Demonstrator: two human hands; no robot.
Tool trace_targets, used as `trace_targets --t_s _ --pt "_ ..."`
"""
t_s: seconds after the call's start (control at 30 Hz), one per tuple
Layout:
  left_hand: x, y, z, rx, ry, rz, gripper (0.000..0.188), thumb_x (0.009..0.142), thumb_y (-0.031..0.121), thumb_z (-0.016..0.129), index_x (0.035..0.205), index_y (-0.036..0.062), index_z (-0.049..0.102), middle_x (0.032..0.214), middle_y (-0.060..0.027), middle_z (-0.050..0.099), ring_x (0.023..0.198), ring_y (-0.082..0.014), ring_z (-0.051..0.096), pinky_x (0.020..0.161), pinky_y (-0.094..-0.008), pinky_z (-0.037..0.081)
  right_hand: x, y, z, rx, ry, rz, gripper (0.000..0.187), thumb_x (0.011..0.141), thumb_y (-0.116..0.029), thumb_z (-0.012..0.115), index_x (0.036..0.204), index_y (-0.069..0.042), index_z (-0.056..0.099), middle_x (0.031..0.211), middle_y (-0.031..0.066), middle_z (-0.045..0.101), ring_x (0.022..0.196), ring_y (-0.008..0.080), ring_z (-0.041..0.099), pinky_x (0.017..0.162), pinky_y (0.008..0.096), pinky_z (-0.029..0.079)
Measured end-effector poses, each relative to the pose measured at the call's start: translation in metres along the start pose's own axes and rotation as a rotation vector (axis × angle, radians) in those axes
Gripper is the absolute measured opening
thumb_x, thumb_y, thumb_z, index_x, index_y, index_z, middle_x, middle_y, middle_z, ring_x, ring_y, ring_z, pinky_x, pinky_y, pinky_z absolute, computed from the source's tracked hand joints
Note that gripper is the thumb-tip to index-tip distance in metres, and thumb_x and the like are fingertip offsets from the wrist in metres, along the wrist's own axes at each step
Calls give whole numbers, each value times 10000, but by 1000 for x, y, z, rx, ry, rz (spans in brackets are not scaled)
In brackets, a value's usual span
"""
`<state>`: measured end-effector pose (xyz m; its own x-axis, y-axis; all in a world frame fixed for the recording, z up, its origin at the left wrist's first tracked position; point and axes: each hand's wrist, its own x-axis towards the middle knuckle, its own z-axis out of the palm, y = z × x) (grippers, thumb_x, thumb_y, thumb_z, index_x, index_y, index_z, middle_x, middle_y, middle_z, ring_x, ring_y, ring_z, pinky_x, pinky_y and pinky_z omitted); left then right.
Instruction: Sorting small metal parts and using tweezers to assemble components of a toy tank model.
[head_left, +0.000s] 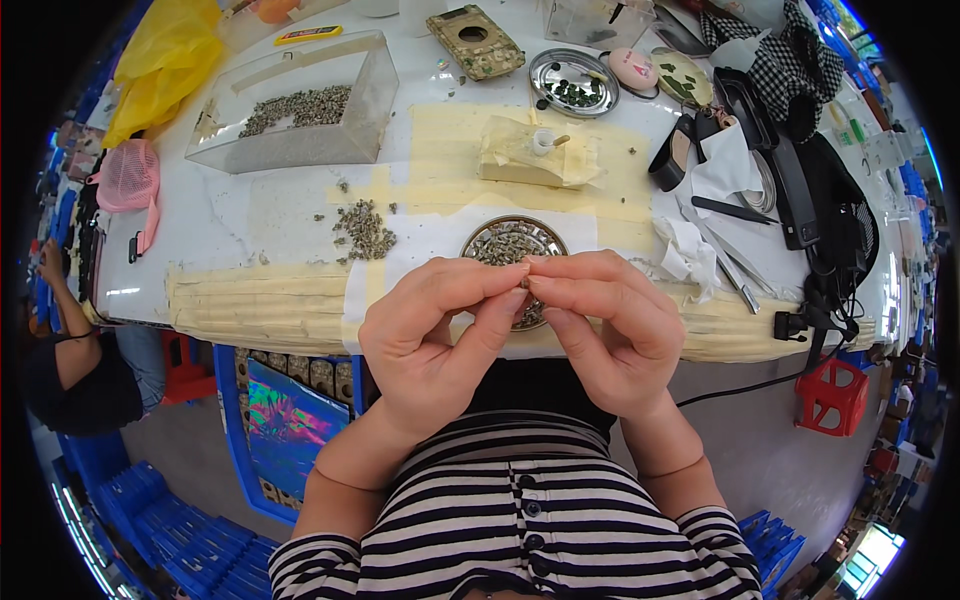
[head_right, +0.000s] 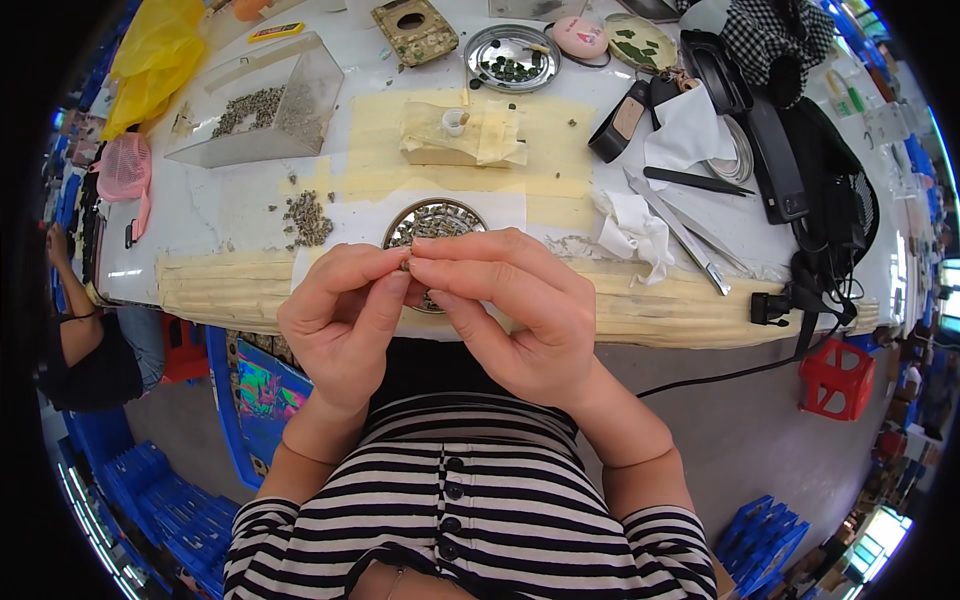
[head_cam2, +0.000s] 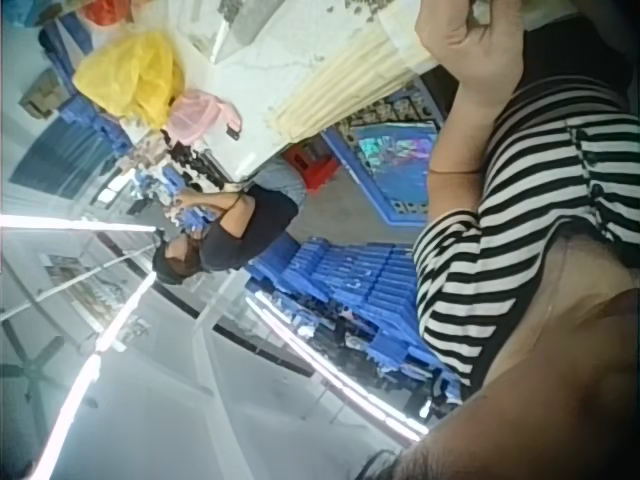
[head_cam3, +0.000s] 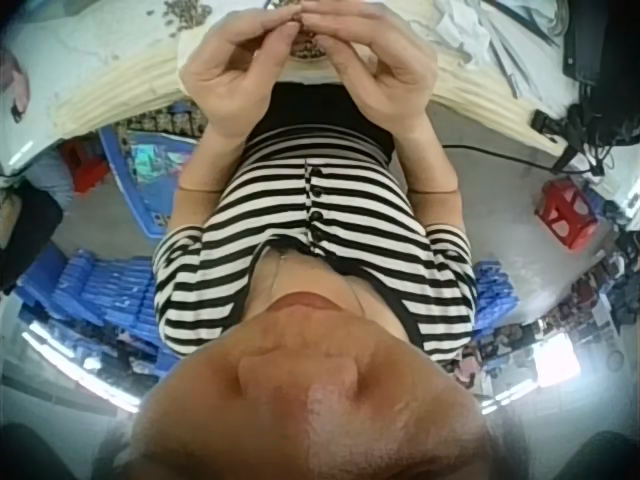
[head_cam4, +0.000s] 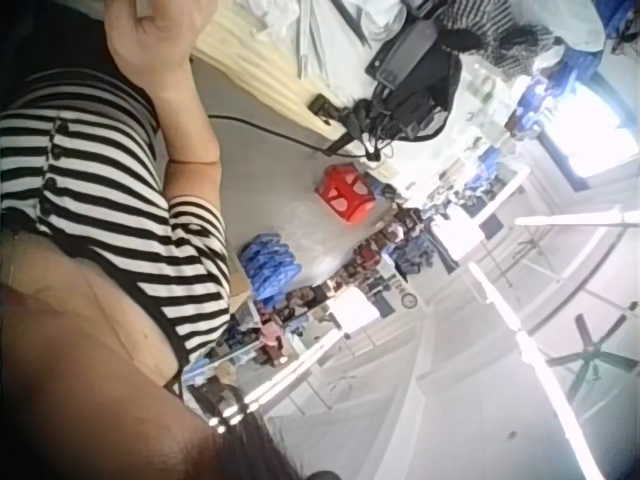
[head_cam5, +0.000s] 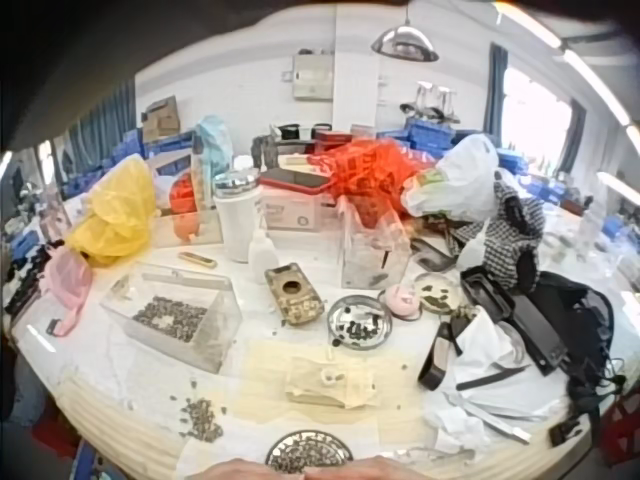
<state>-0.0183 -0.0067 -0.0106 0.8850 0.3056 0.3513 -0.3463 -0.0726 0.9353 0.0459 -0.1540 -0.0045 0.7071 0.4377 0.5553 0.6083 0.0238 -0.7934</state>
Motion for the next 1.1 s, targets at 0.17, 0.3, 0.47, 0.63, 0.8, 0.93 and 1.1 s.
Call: trace_targets --t_s 0.17,0.3,0.47,0.63,0.8,0.93,1.1 --pt "1 1 1 -124 -26 -44 193 815 -96 607 1001 -55 640 858 -113 627 755 -129 606 664 -217 497 1 -2 0 -2 -9 -7 221 732 54 677 943 -12 689 960 111 666 793 197 637 683 270 508" --pt "1 0 1 -254 -36 -117 163 856 -64 576 1012 -56 622 866 -102 632 780 -127 621 682 -228 521 0 0 -1 -3 -16 -34 226 731 58 676 946 -12 687 960 111 660 807 199 634 685 273 507" --pt "2 -3 -4 -583 -99 -316 144 903 23 551 1025 -28 609 883 -97 649 783 -128 630 673 -237 529 1 -5 -4 -34 -11 -44 238 723 60 675 949 -13 684 948 110 656 815 203 629 695 276 506" --pt "6 -2 -10 -927 -110 -571 174 931 107 535 1053 -4 591 891 -93 651 748 -122 625 652 -215 514 4 -10 -11 -49 20 -10 240 719 64 668 947 -12 682 944 119 652 811 208 627 695 277 503" --pt "8 -3 -13 -1125 -99 -686 177 940 121 520 1057 9 591 883 -77 643 732 -106 611 637 -201 499 4 -12 -13 -76 39 -24 231 720 65 663 939 -5 679 927 125 652 809 211 628 693 278 503" --pt "9 -2 -15 -1199 -103 -735 173 941 114 517 1057 10 591 881 -73 642 735 -101 608 634 -197 495 4 -11 -14 -108 48 -44 221 722 65 660 934 1 675 912 127 652 804 215 630 693 278 502" --pt "10 -3 -16 -1249 -106 -768 175 942 102 510 1067 4 582 879 -72 640 738 -106 610 633 -193 495 3 -12 -24 -175 101 -29 212 724 66 656 929 11 668 892 130 650 793 214 628 693 275 496"
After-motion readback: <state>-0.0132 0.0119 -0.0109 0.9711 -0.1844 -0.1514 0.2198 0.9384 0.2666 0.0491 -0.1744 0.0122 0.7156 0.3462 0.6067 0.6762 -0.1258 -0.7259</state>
